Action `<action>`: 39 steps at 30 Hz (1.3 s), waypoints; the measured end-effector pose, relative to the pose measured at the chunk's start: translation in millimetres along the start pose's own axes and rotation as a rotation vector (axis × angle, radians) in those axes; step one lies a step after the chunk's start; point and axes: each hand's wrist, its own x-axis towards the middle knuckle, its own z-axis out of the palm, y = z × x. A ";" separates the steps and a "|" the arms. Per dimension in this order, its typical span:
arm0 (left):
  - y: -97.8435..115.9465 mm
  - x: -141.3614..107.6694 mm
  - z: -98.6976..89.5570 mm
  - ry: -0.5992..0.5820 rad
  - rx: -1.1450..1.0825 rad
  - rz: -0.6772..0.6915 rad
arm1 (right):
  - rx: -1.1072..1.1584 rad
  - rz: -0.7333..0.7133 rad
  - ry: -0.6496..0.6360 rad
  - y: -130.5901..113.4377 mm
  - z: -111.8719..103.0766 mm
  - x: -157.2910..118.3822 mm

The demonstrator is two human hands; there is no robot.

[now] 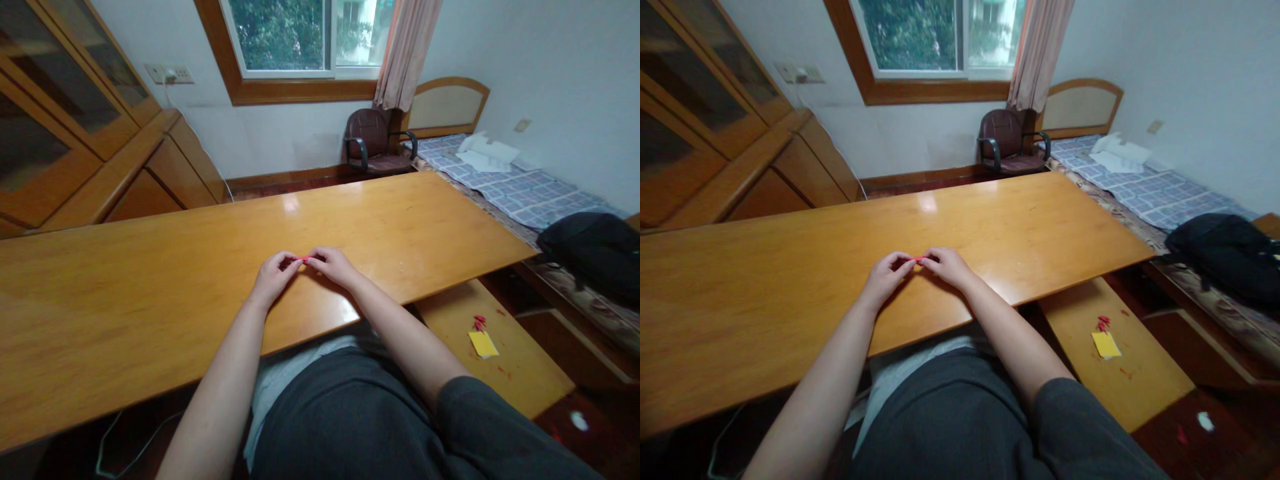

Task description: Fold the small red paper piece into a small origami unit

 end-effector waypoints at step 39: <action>1.6 -1.3 -1.5 -0.069 0.016 0.030 | -0.146 -0.186 0.028 -2.1 -0.9 -0.2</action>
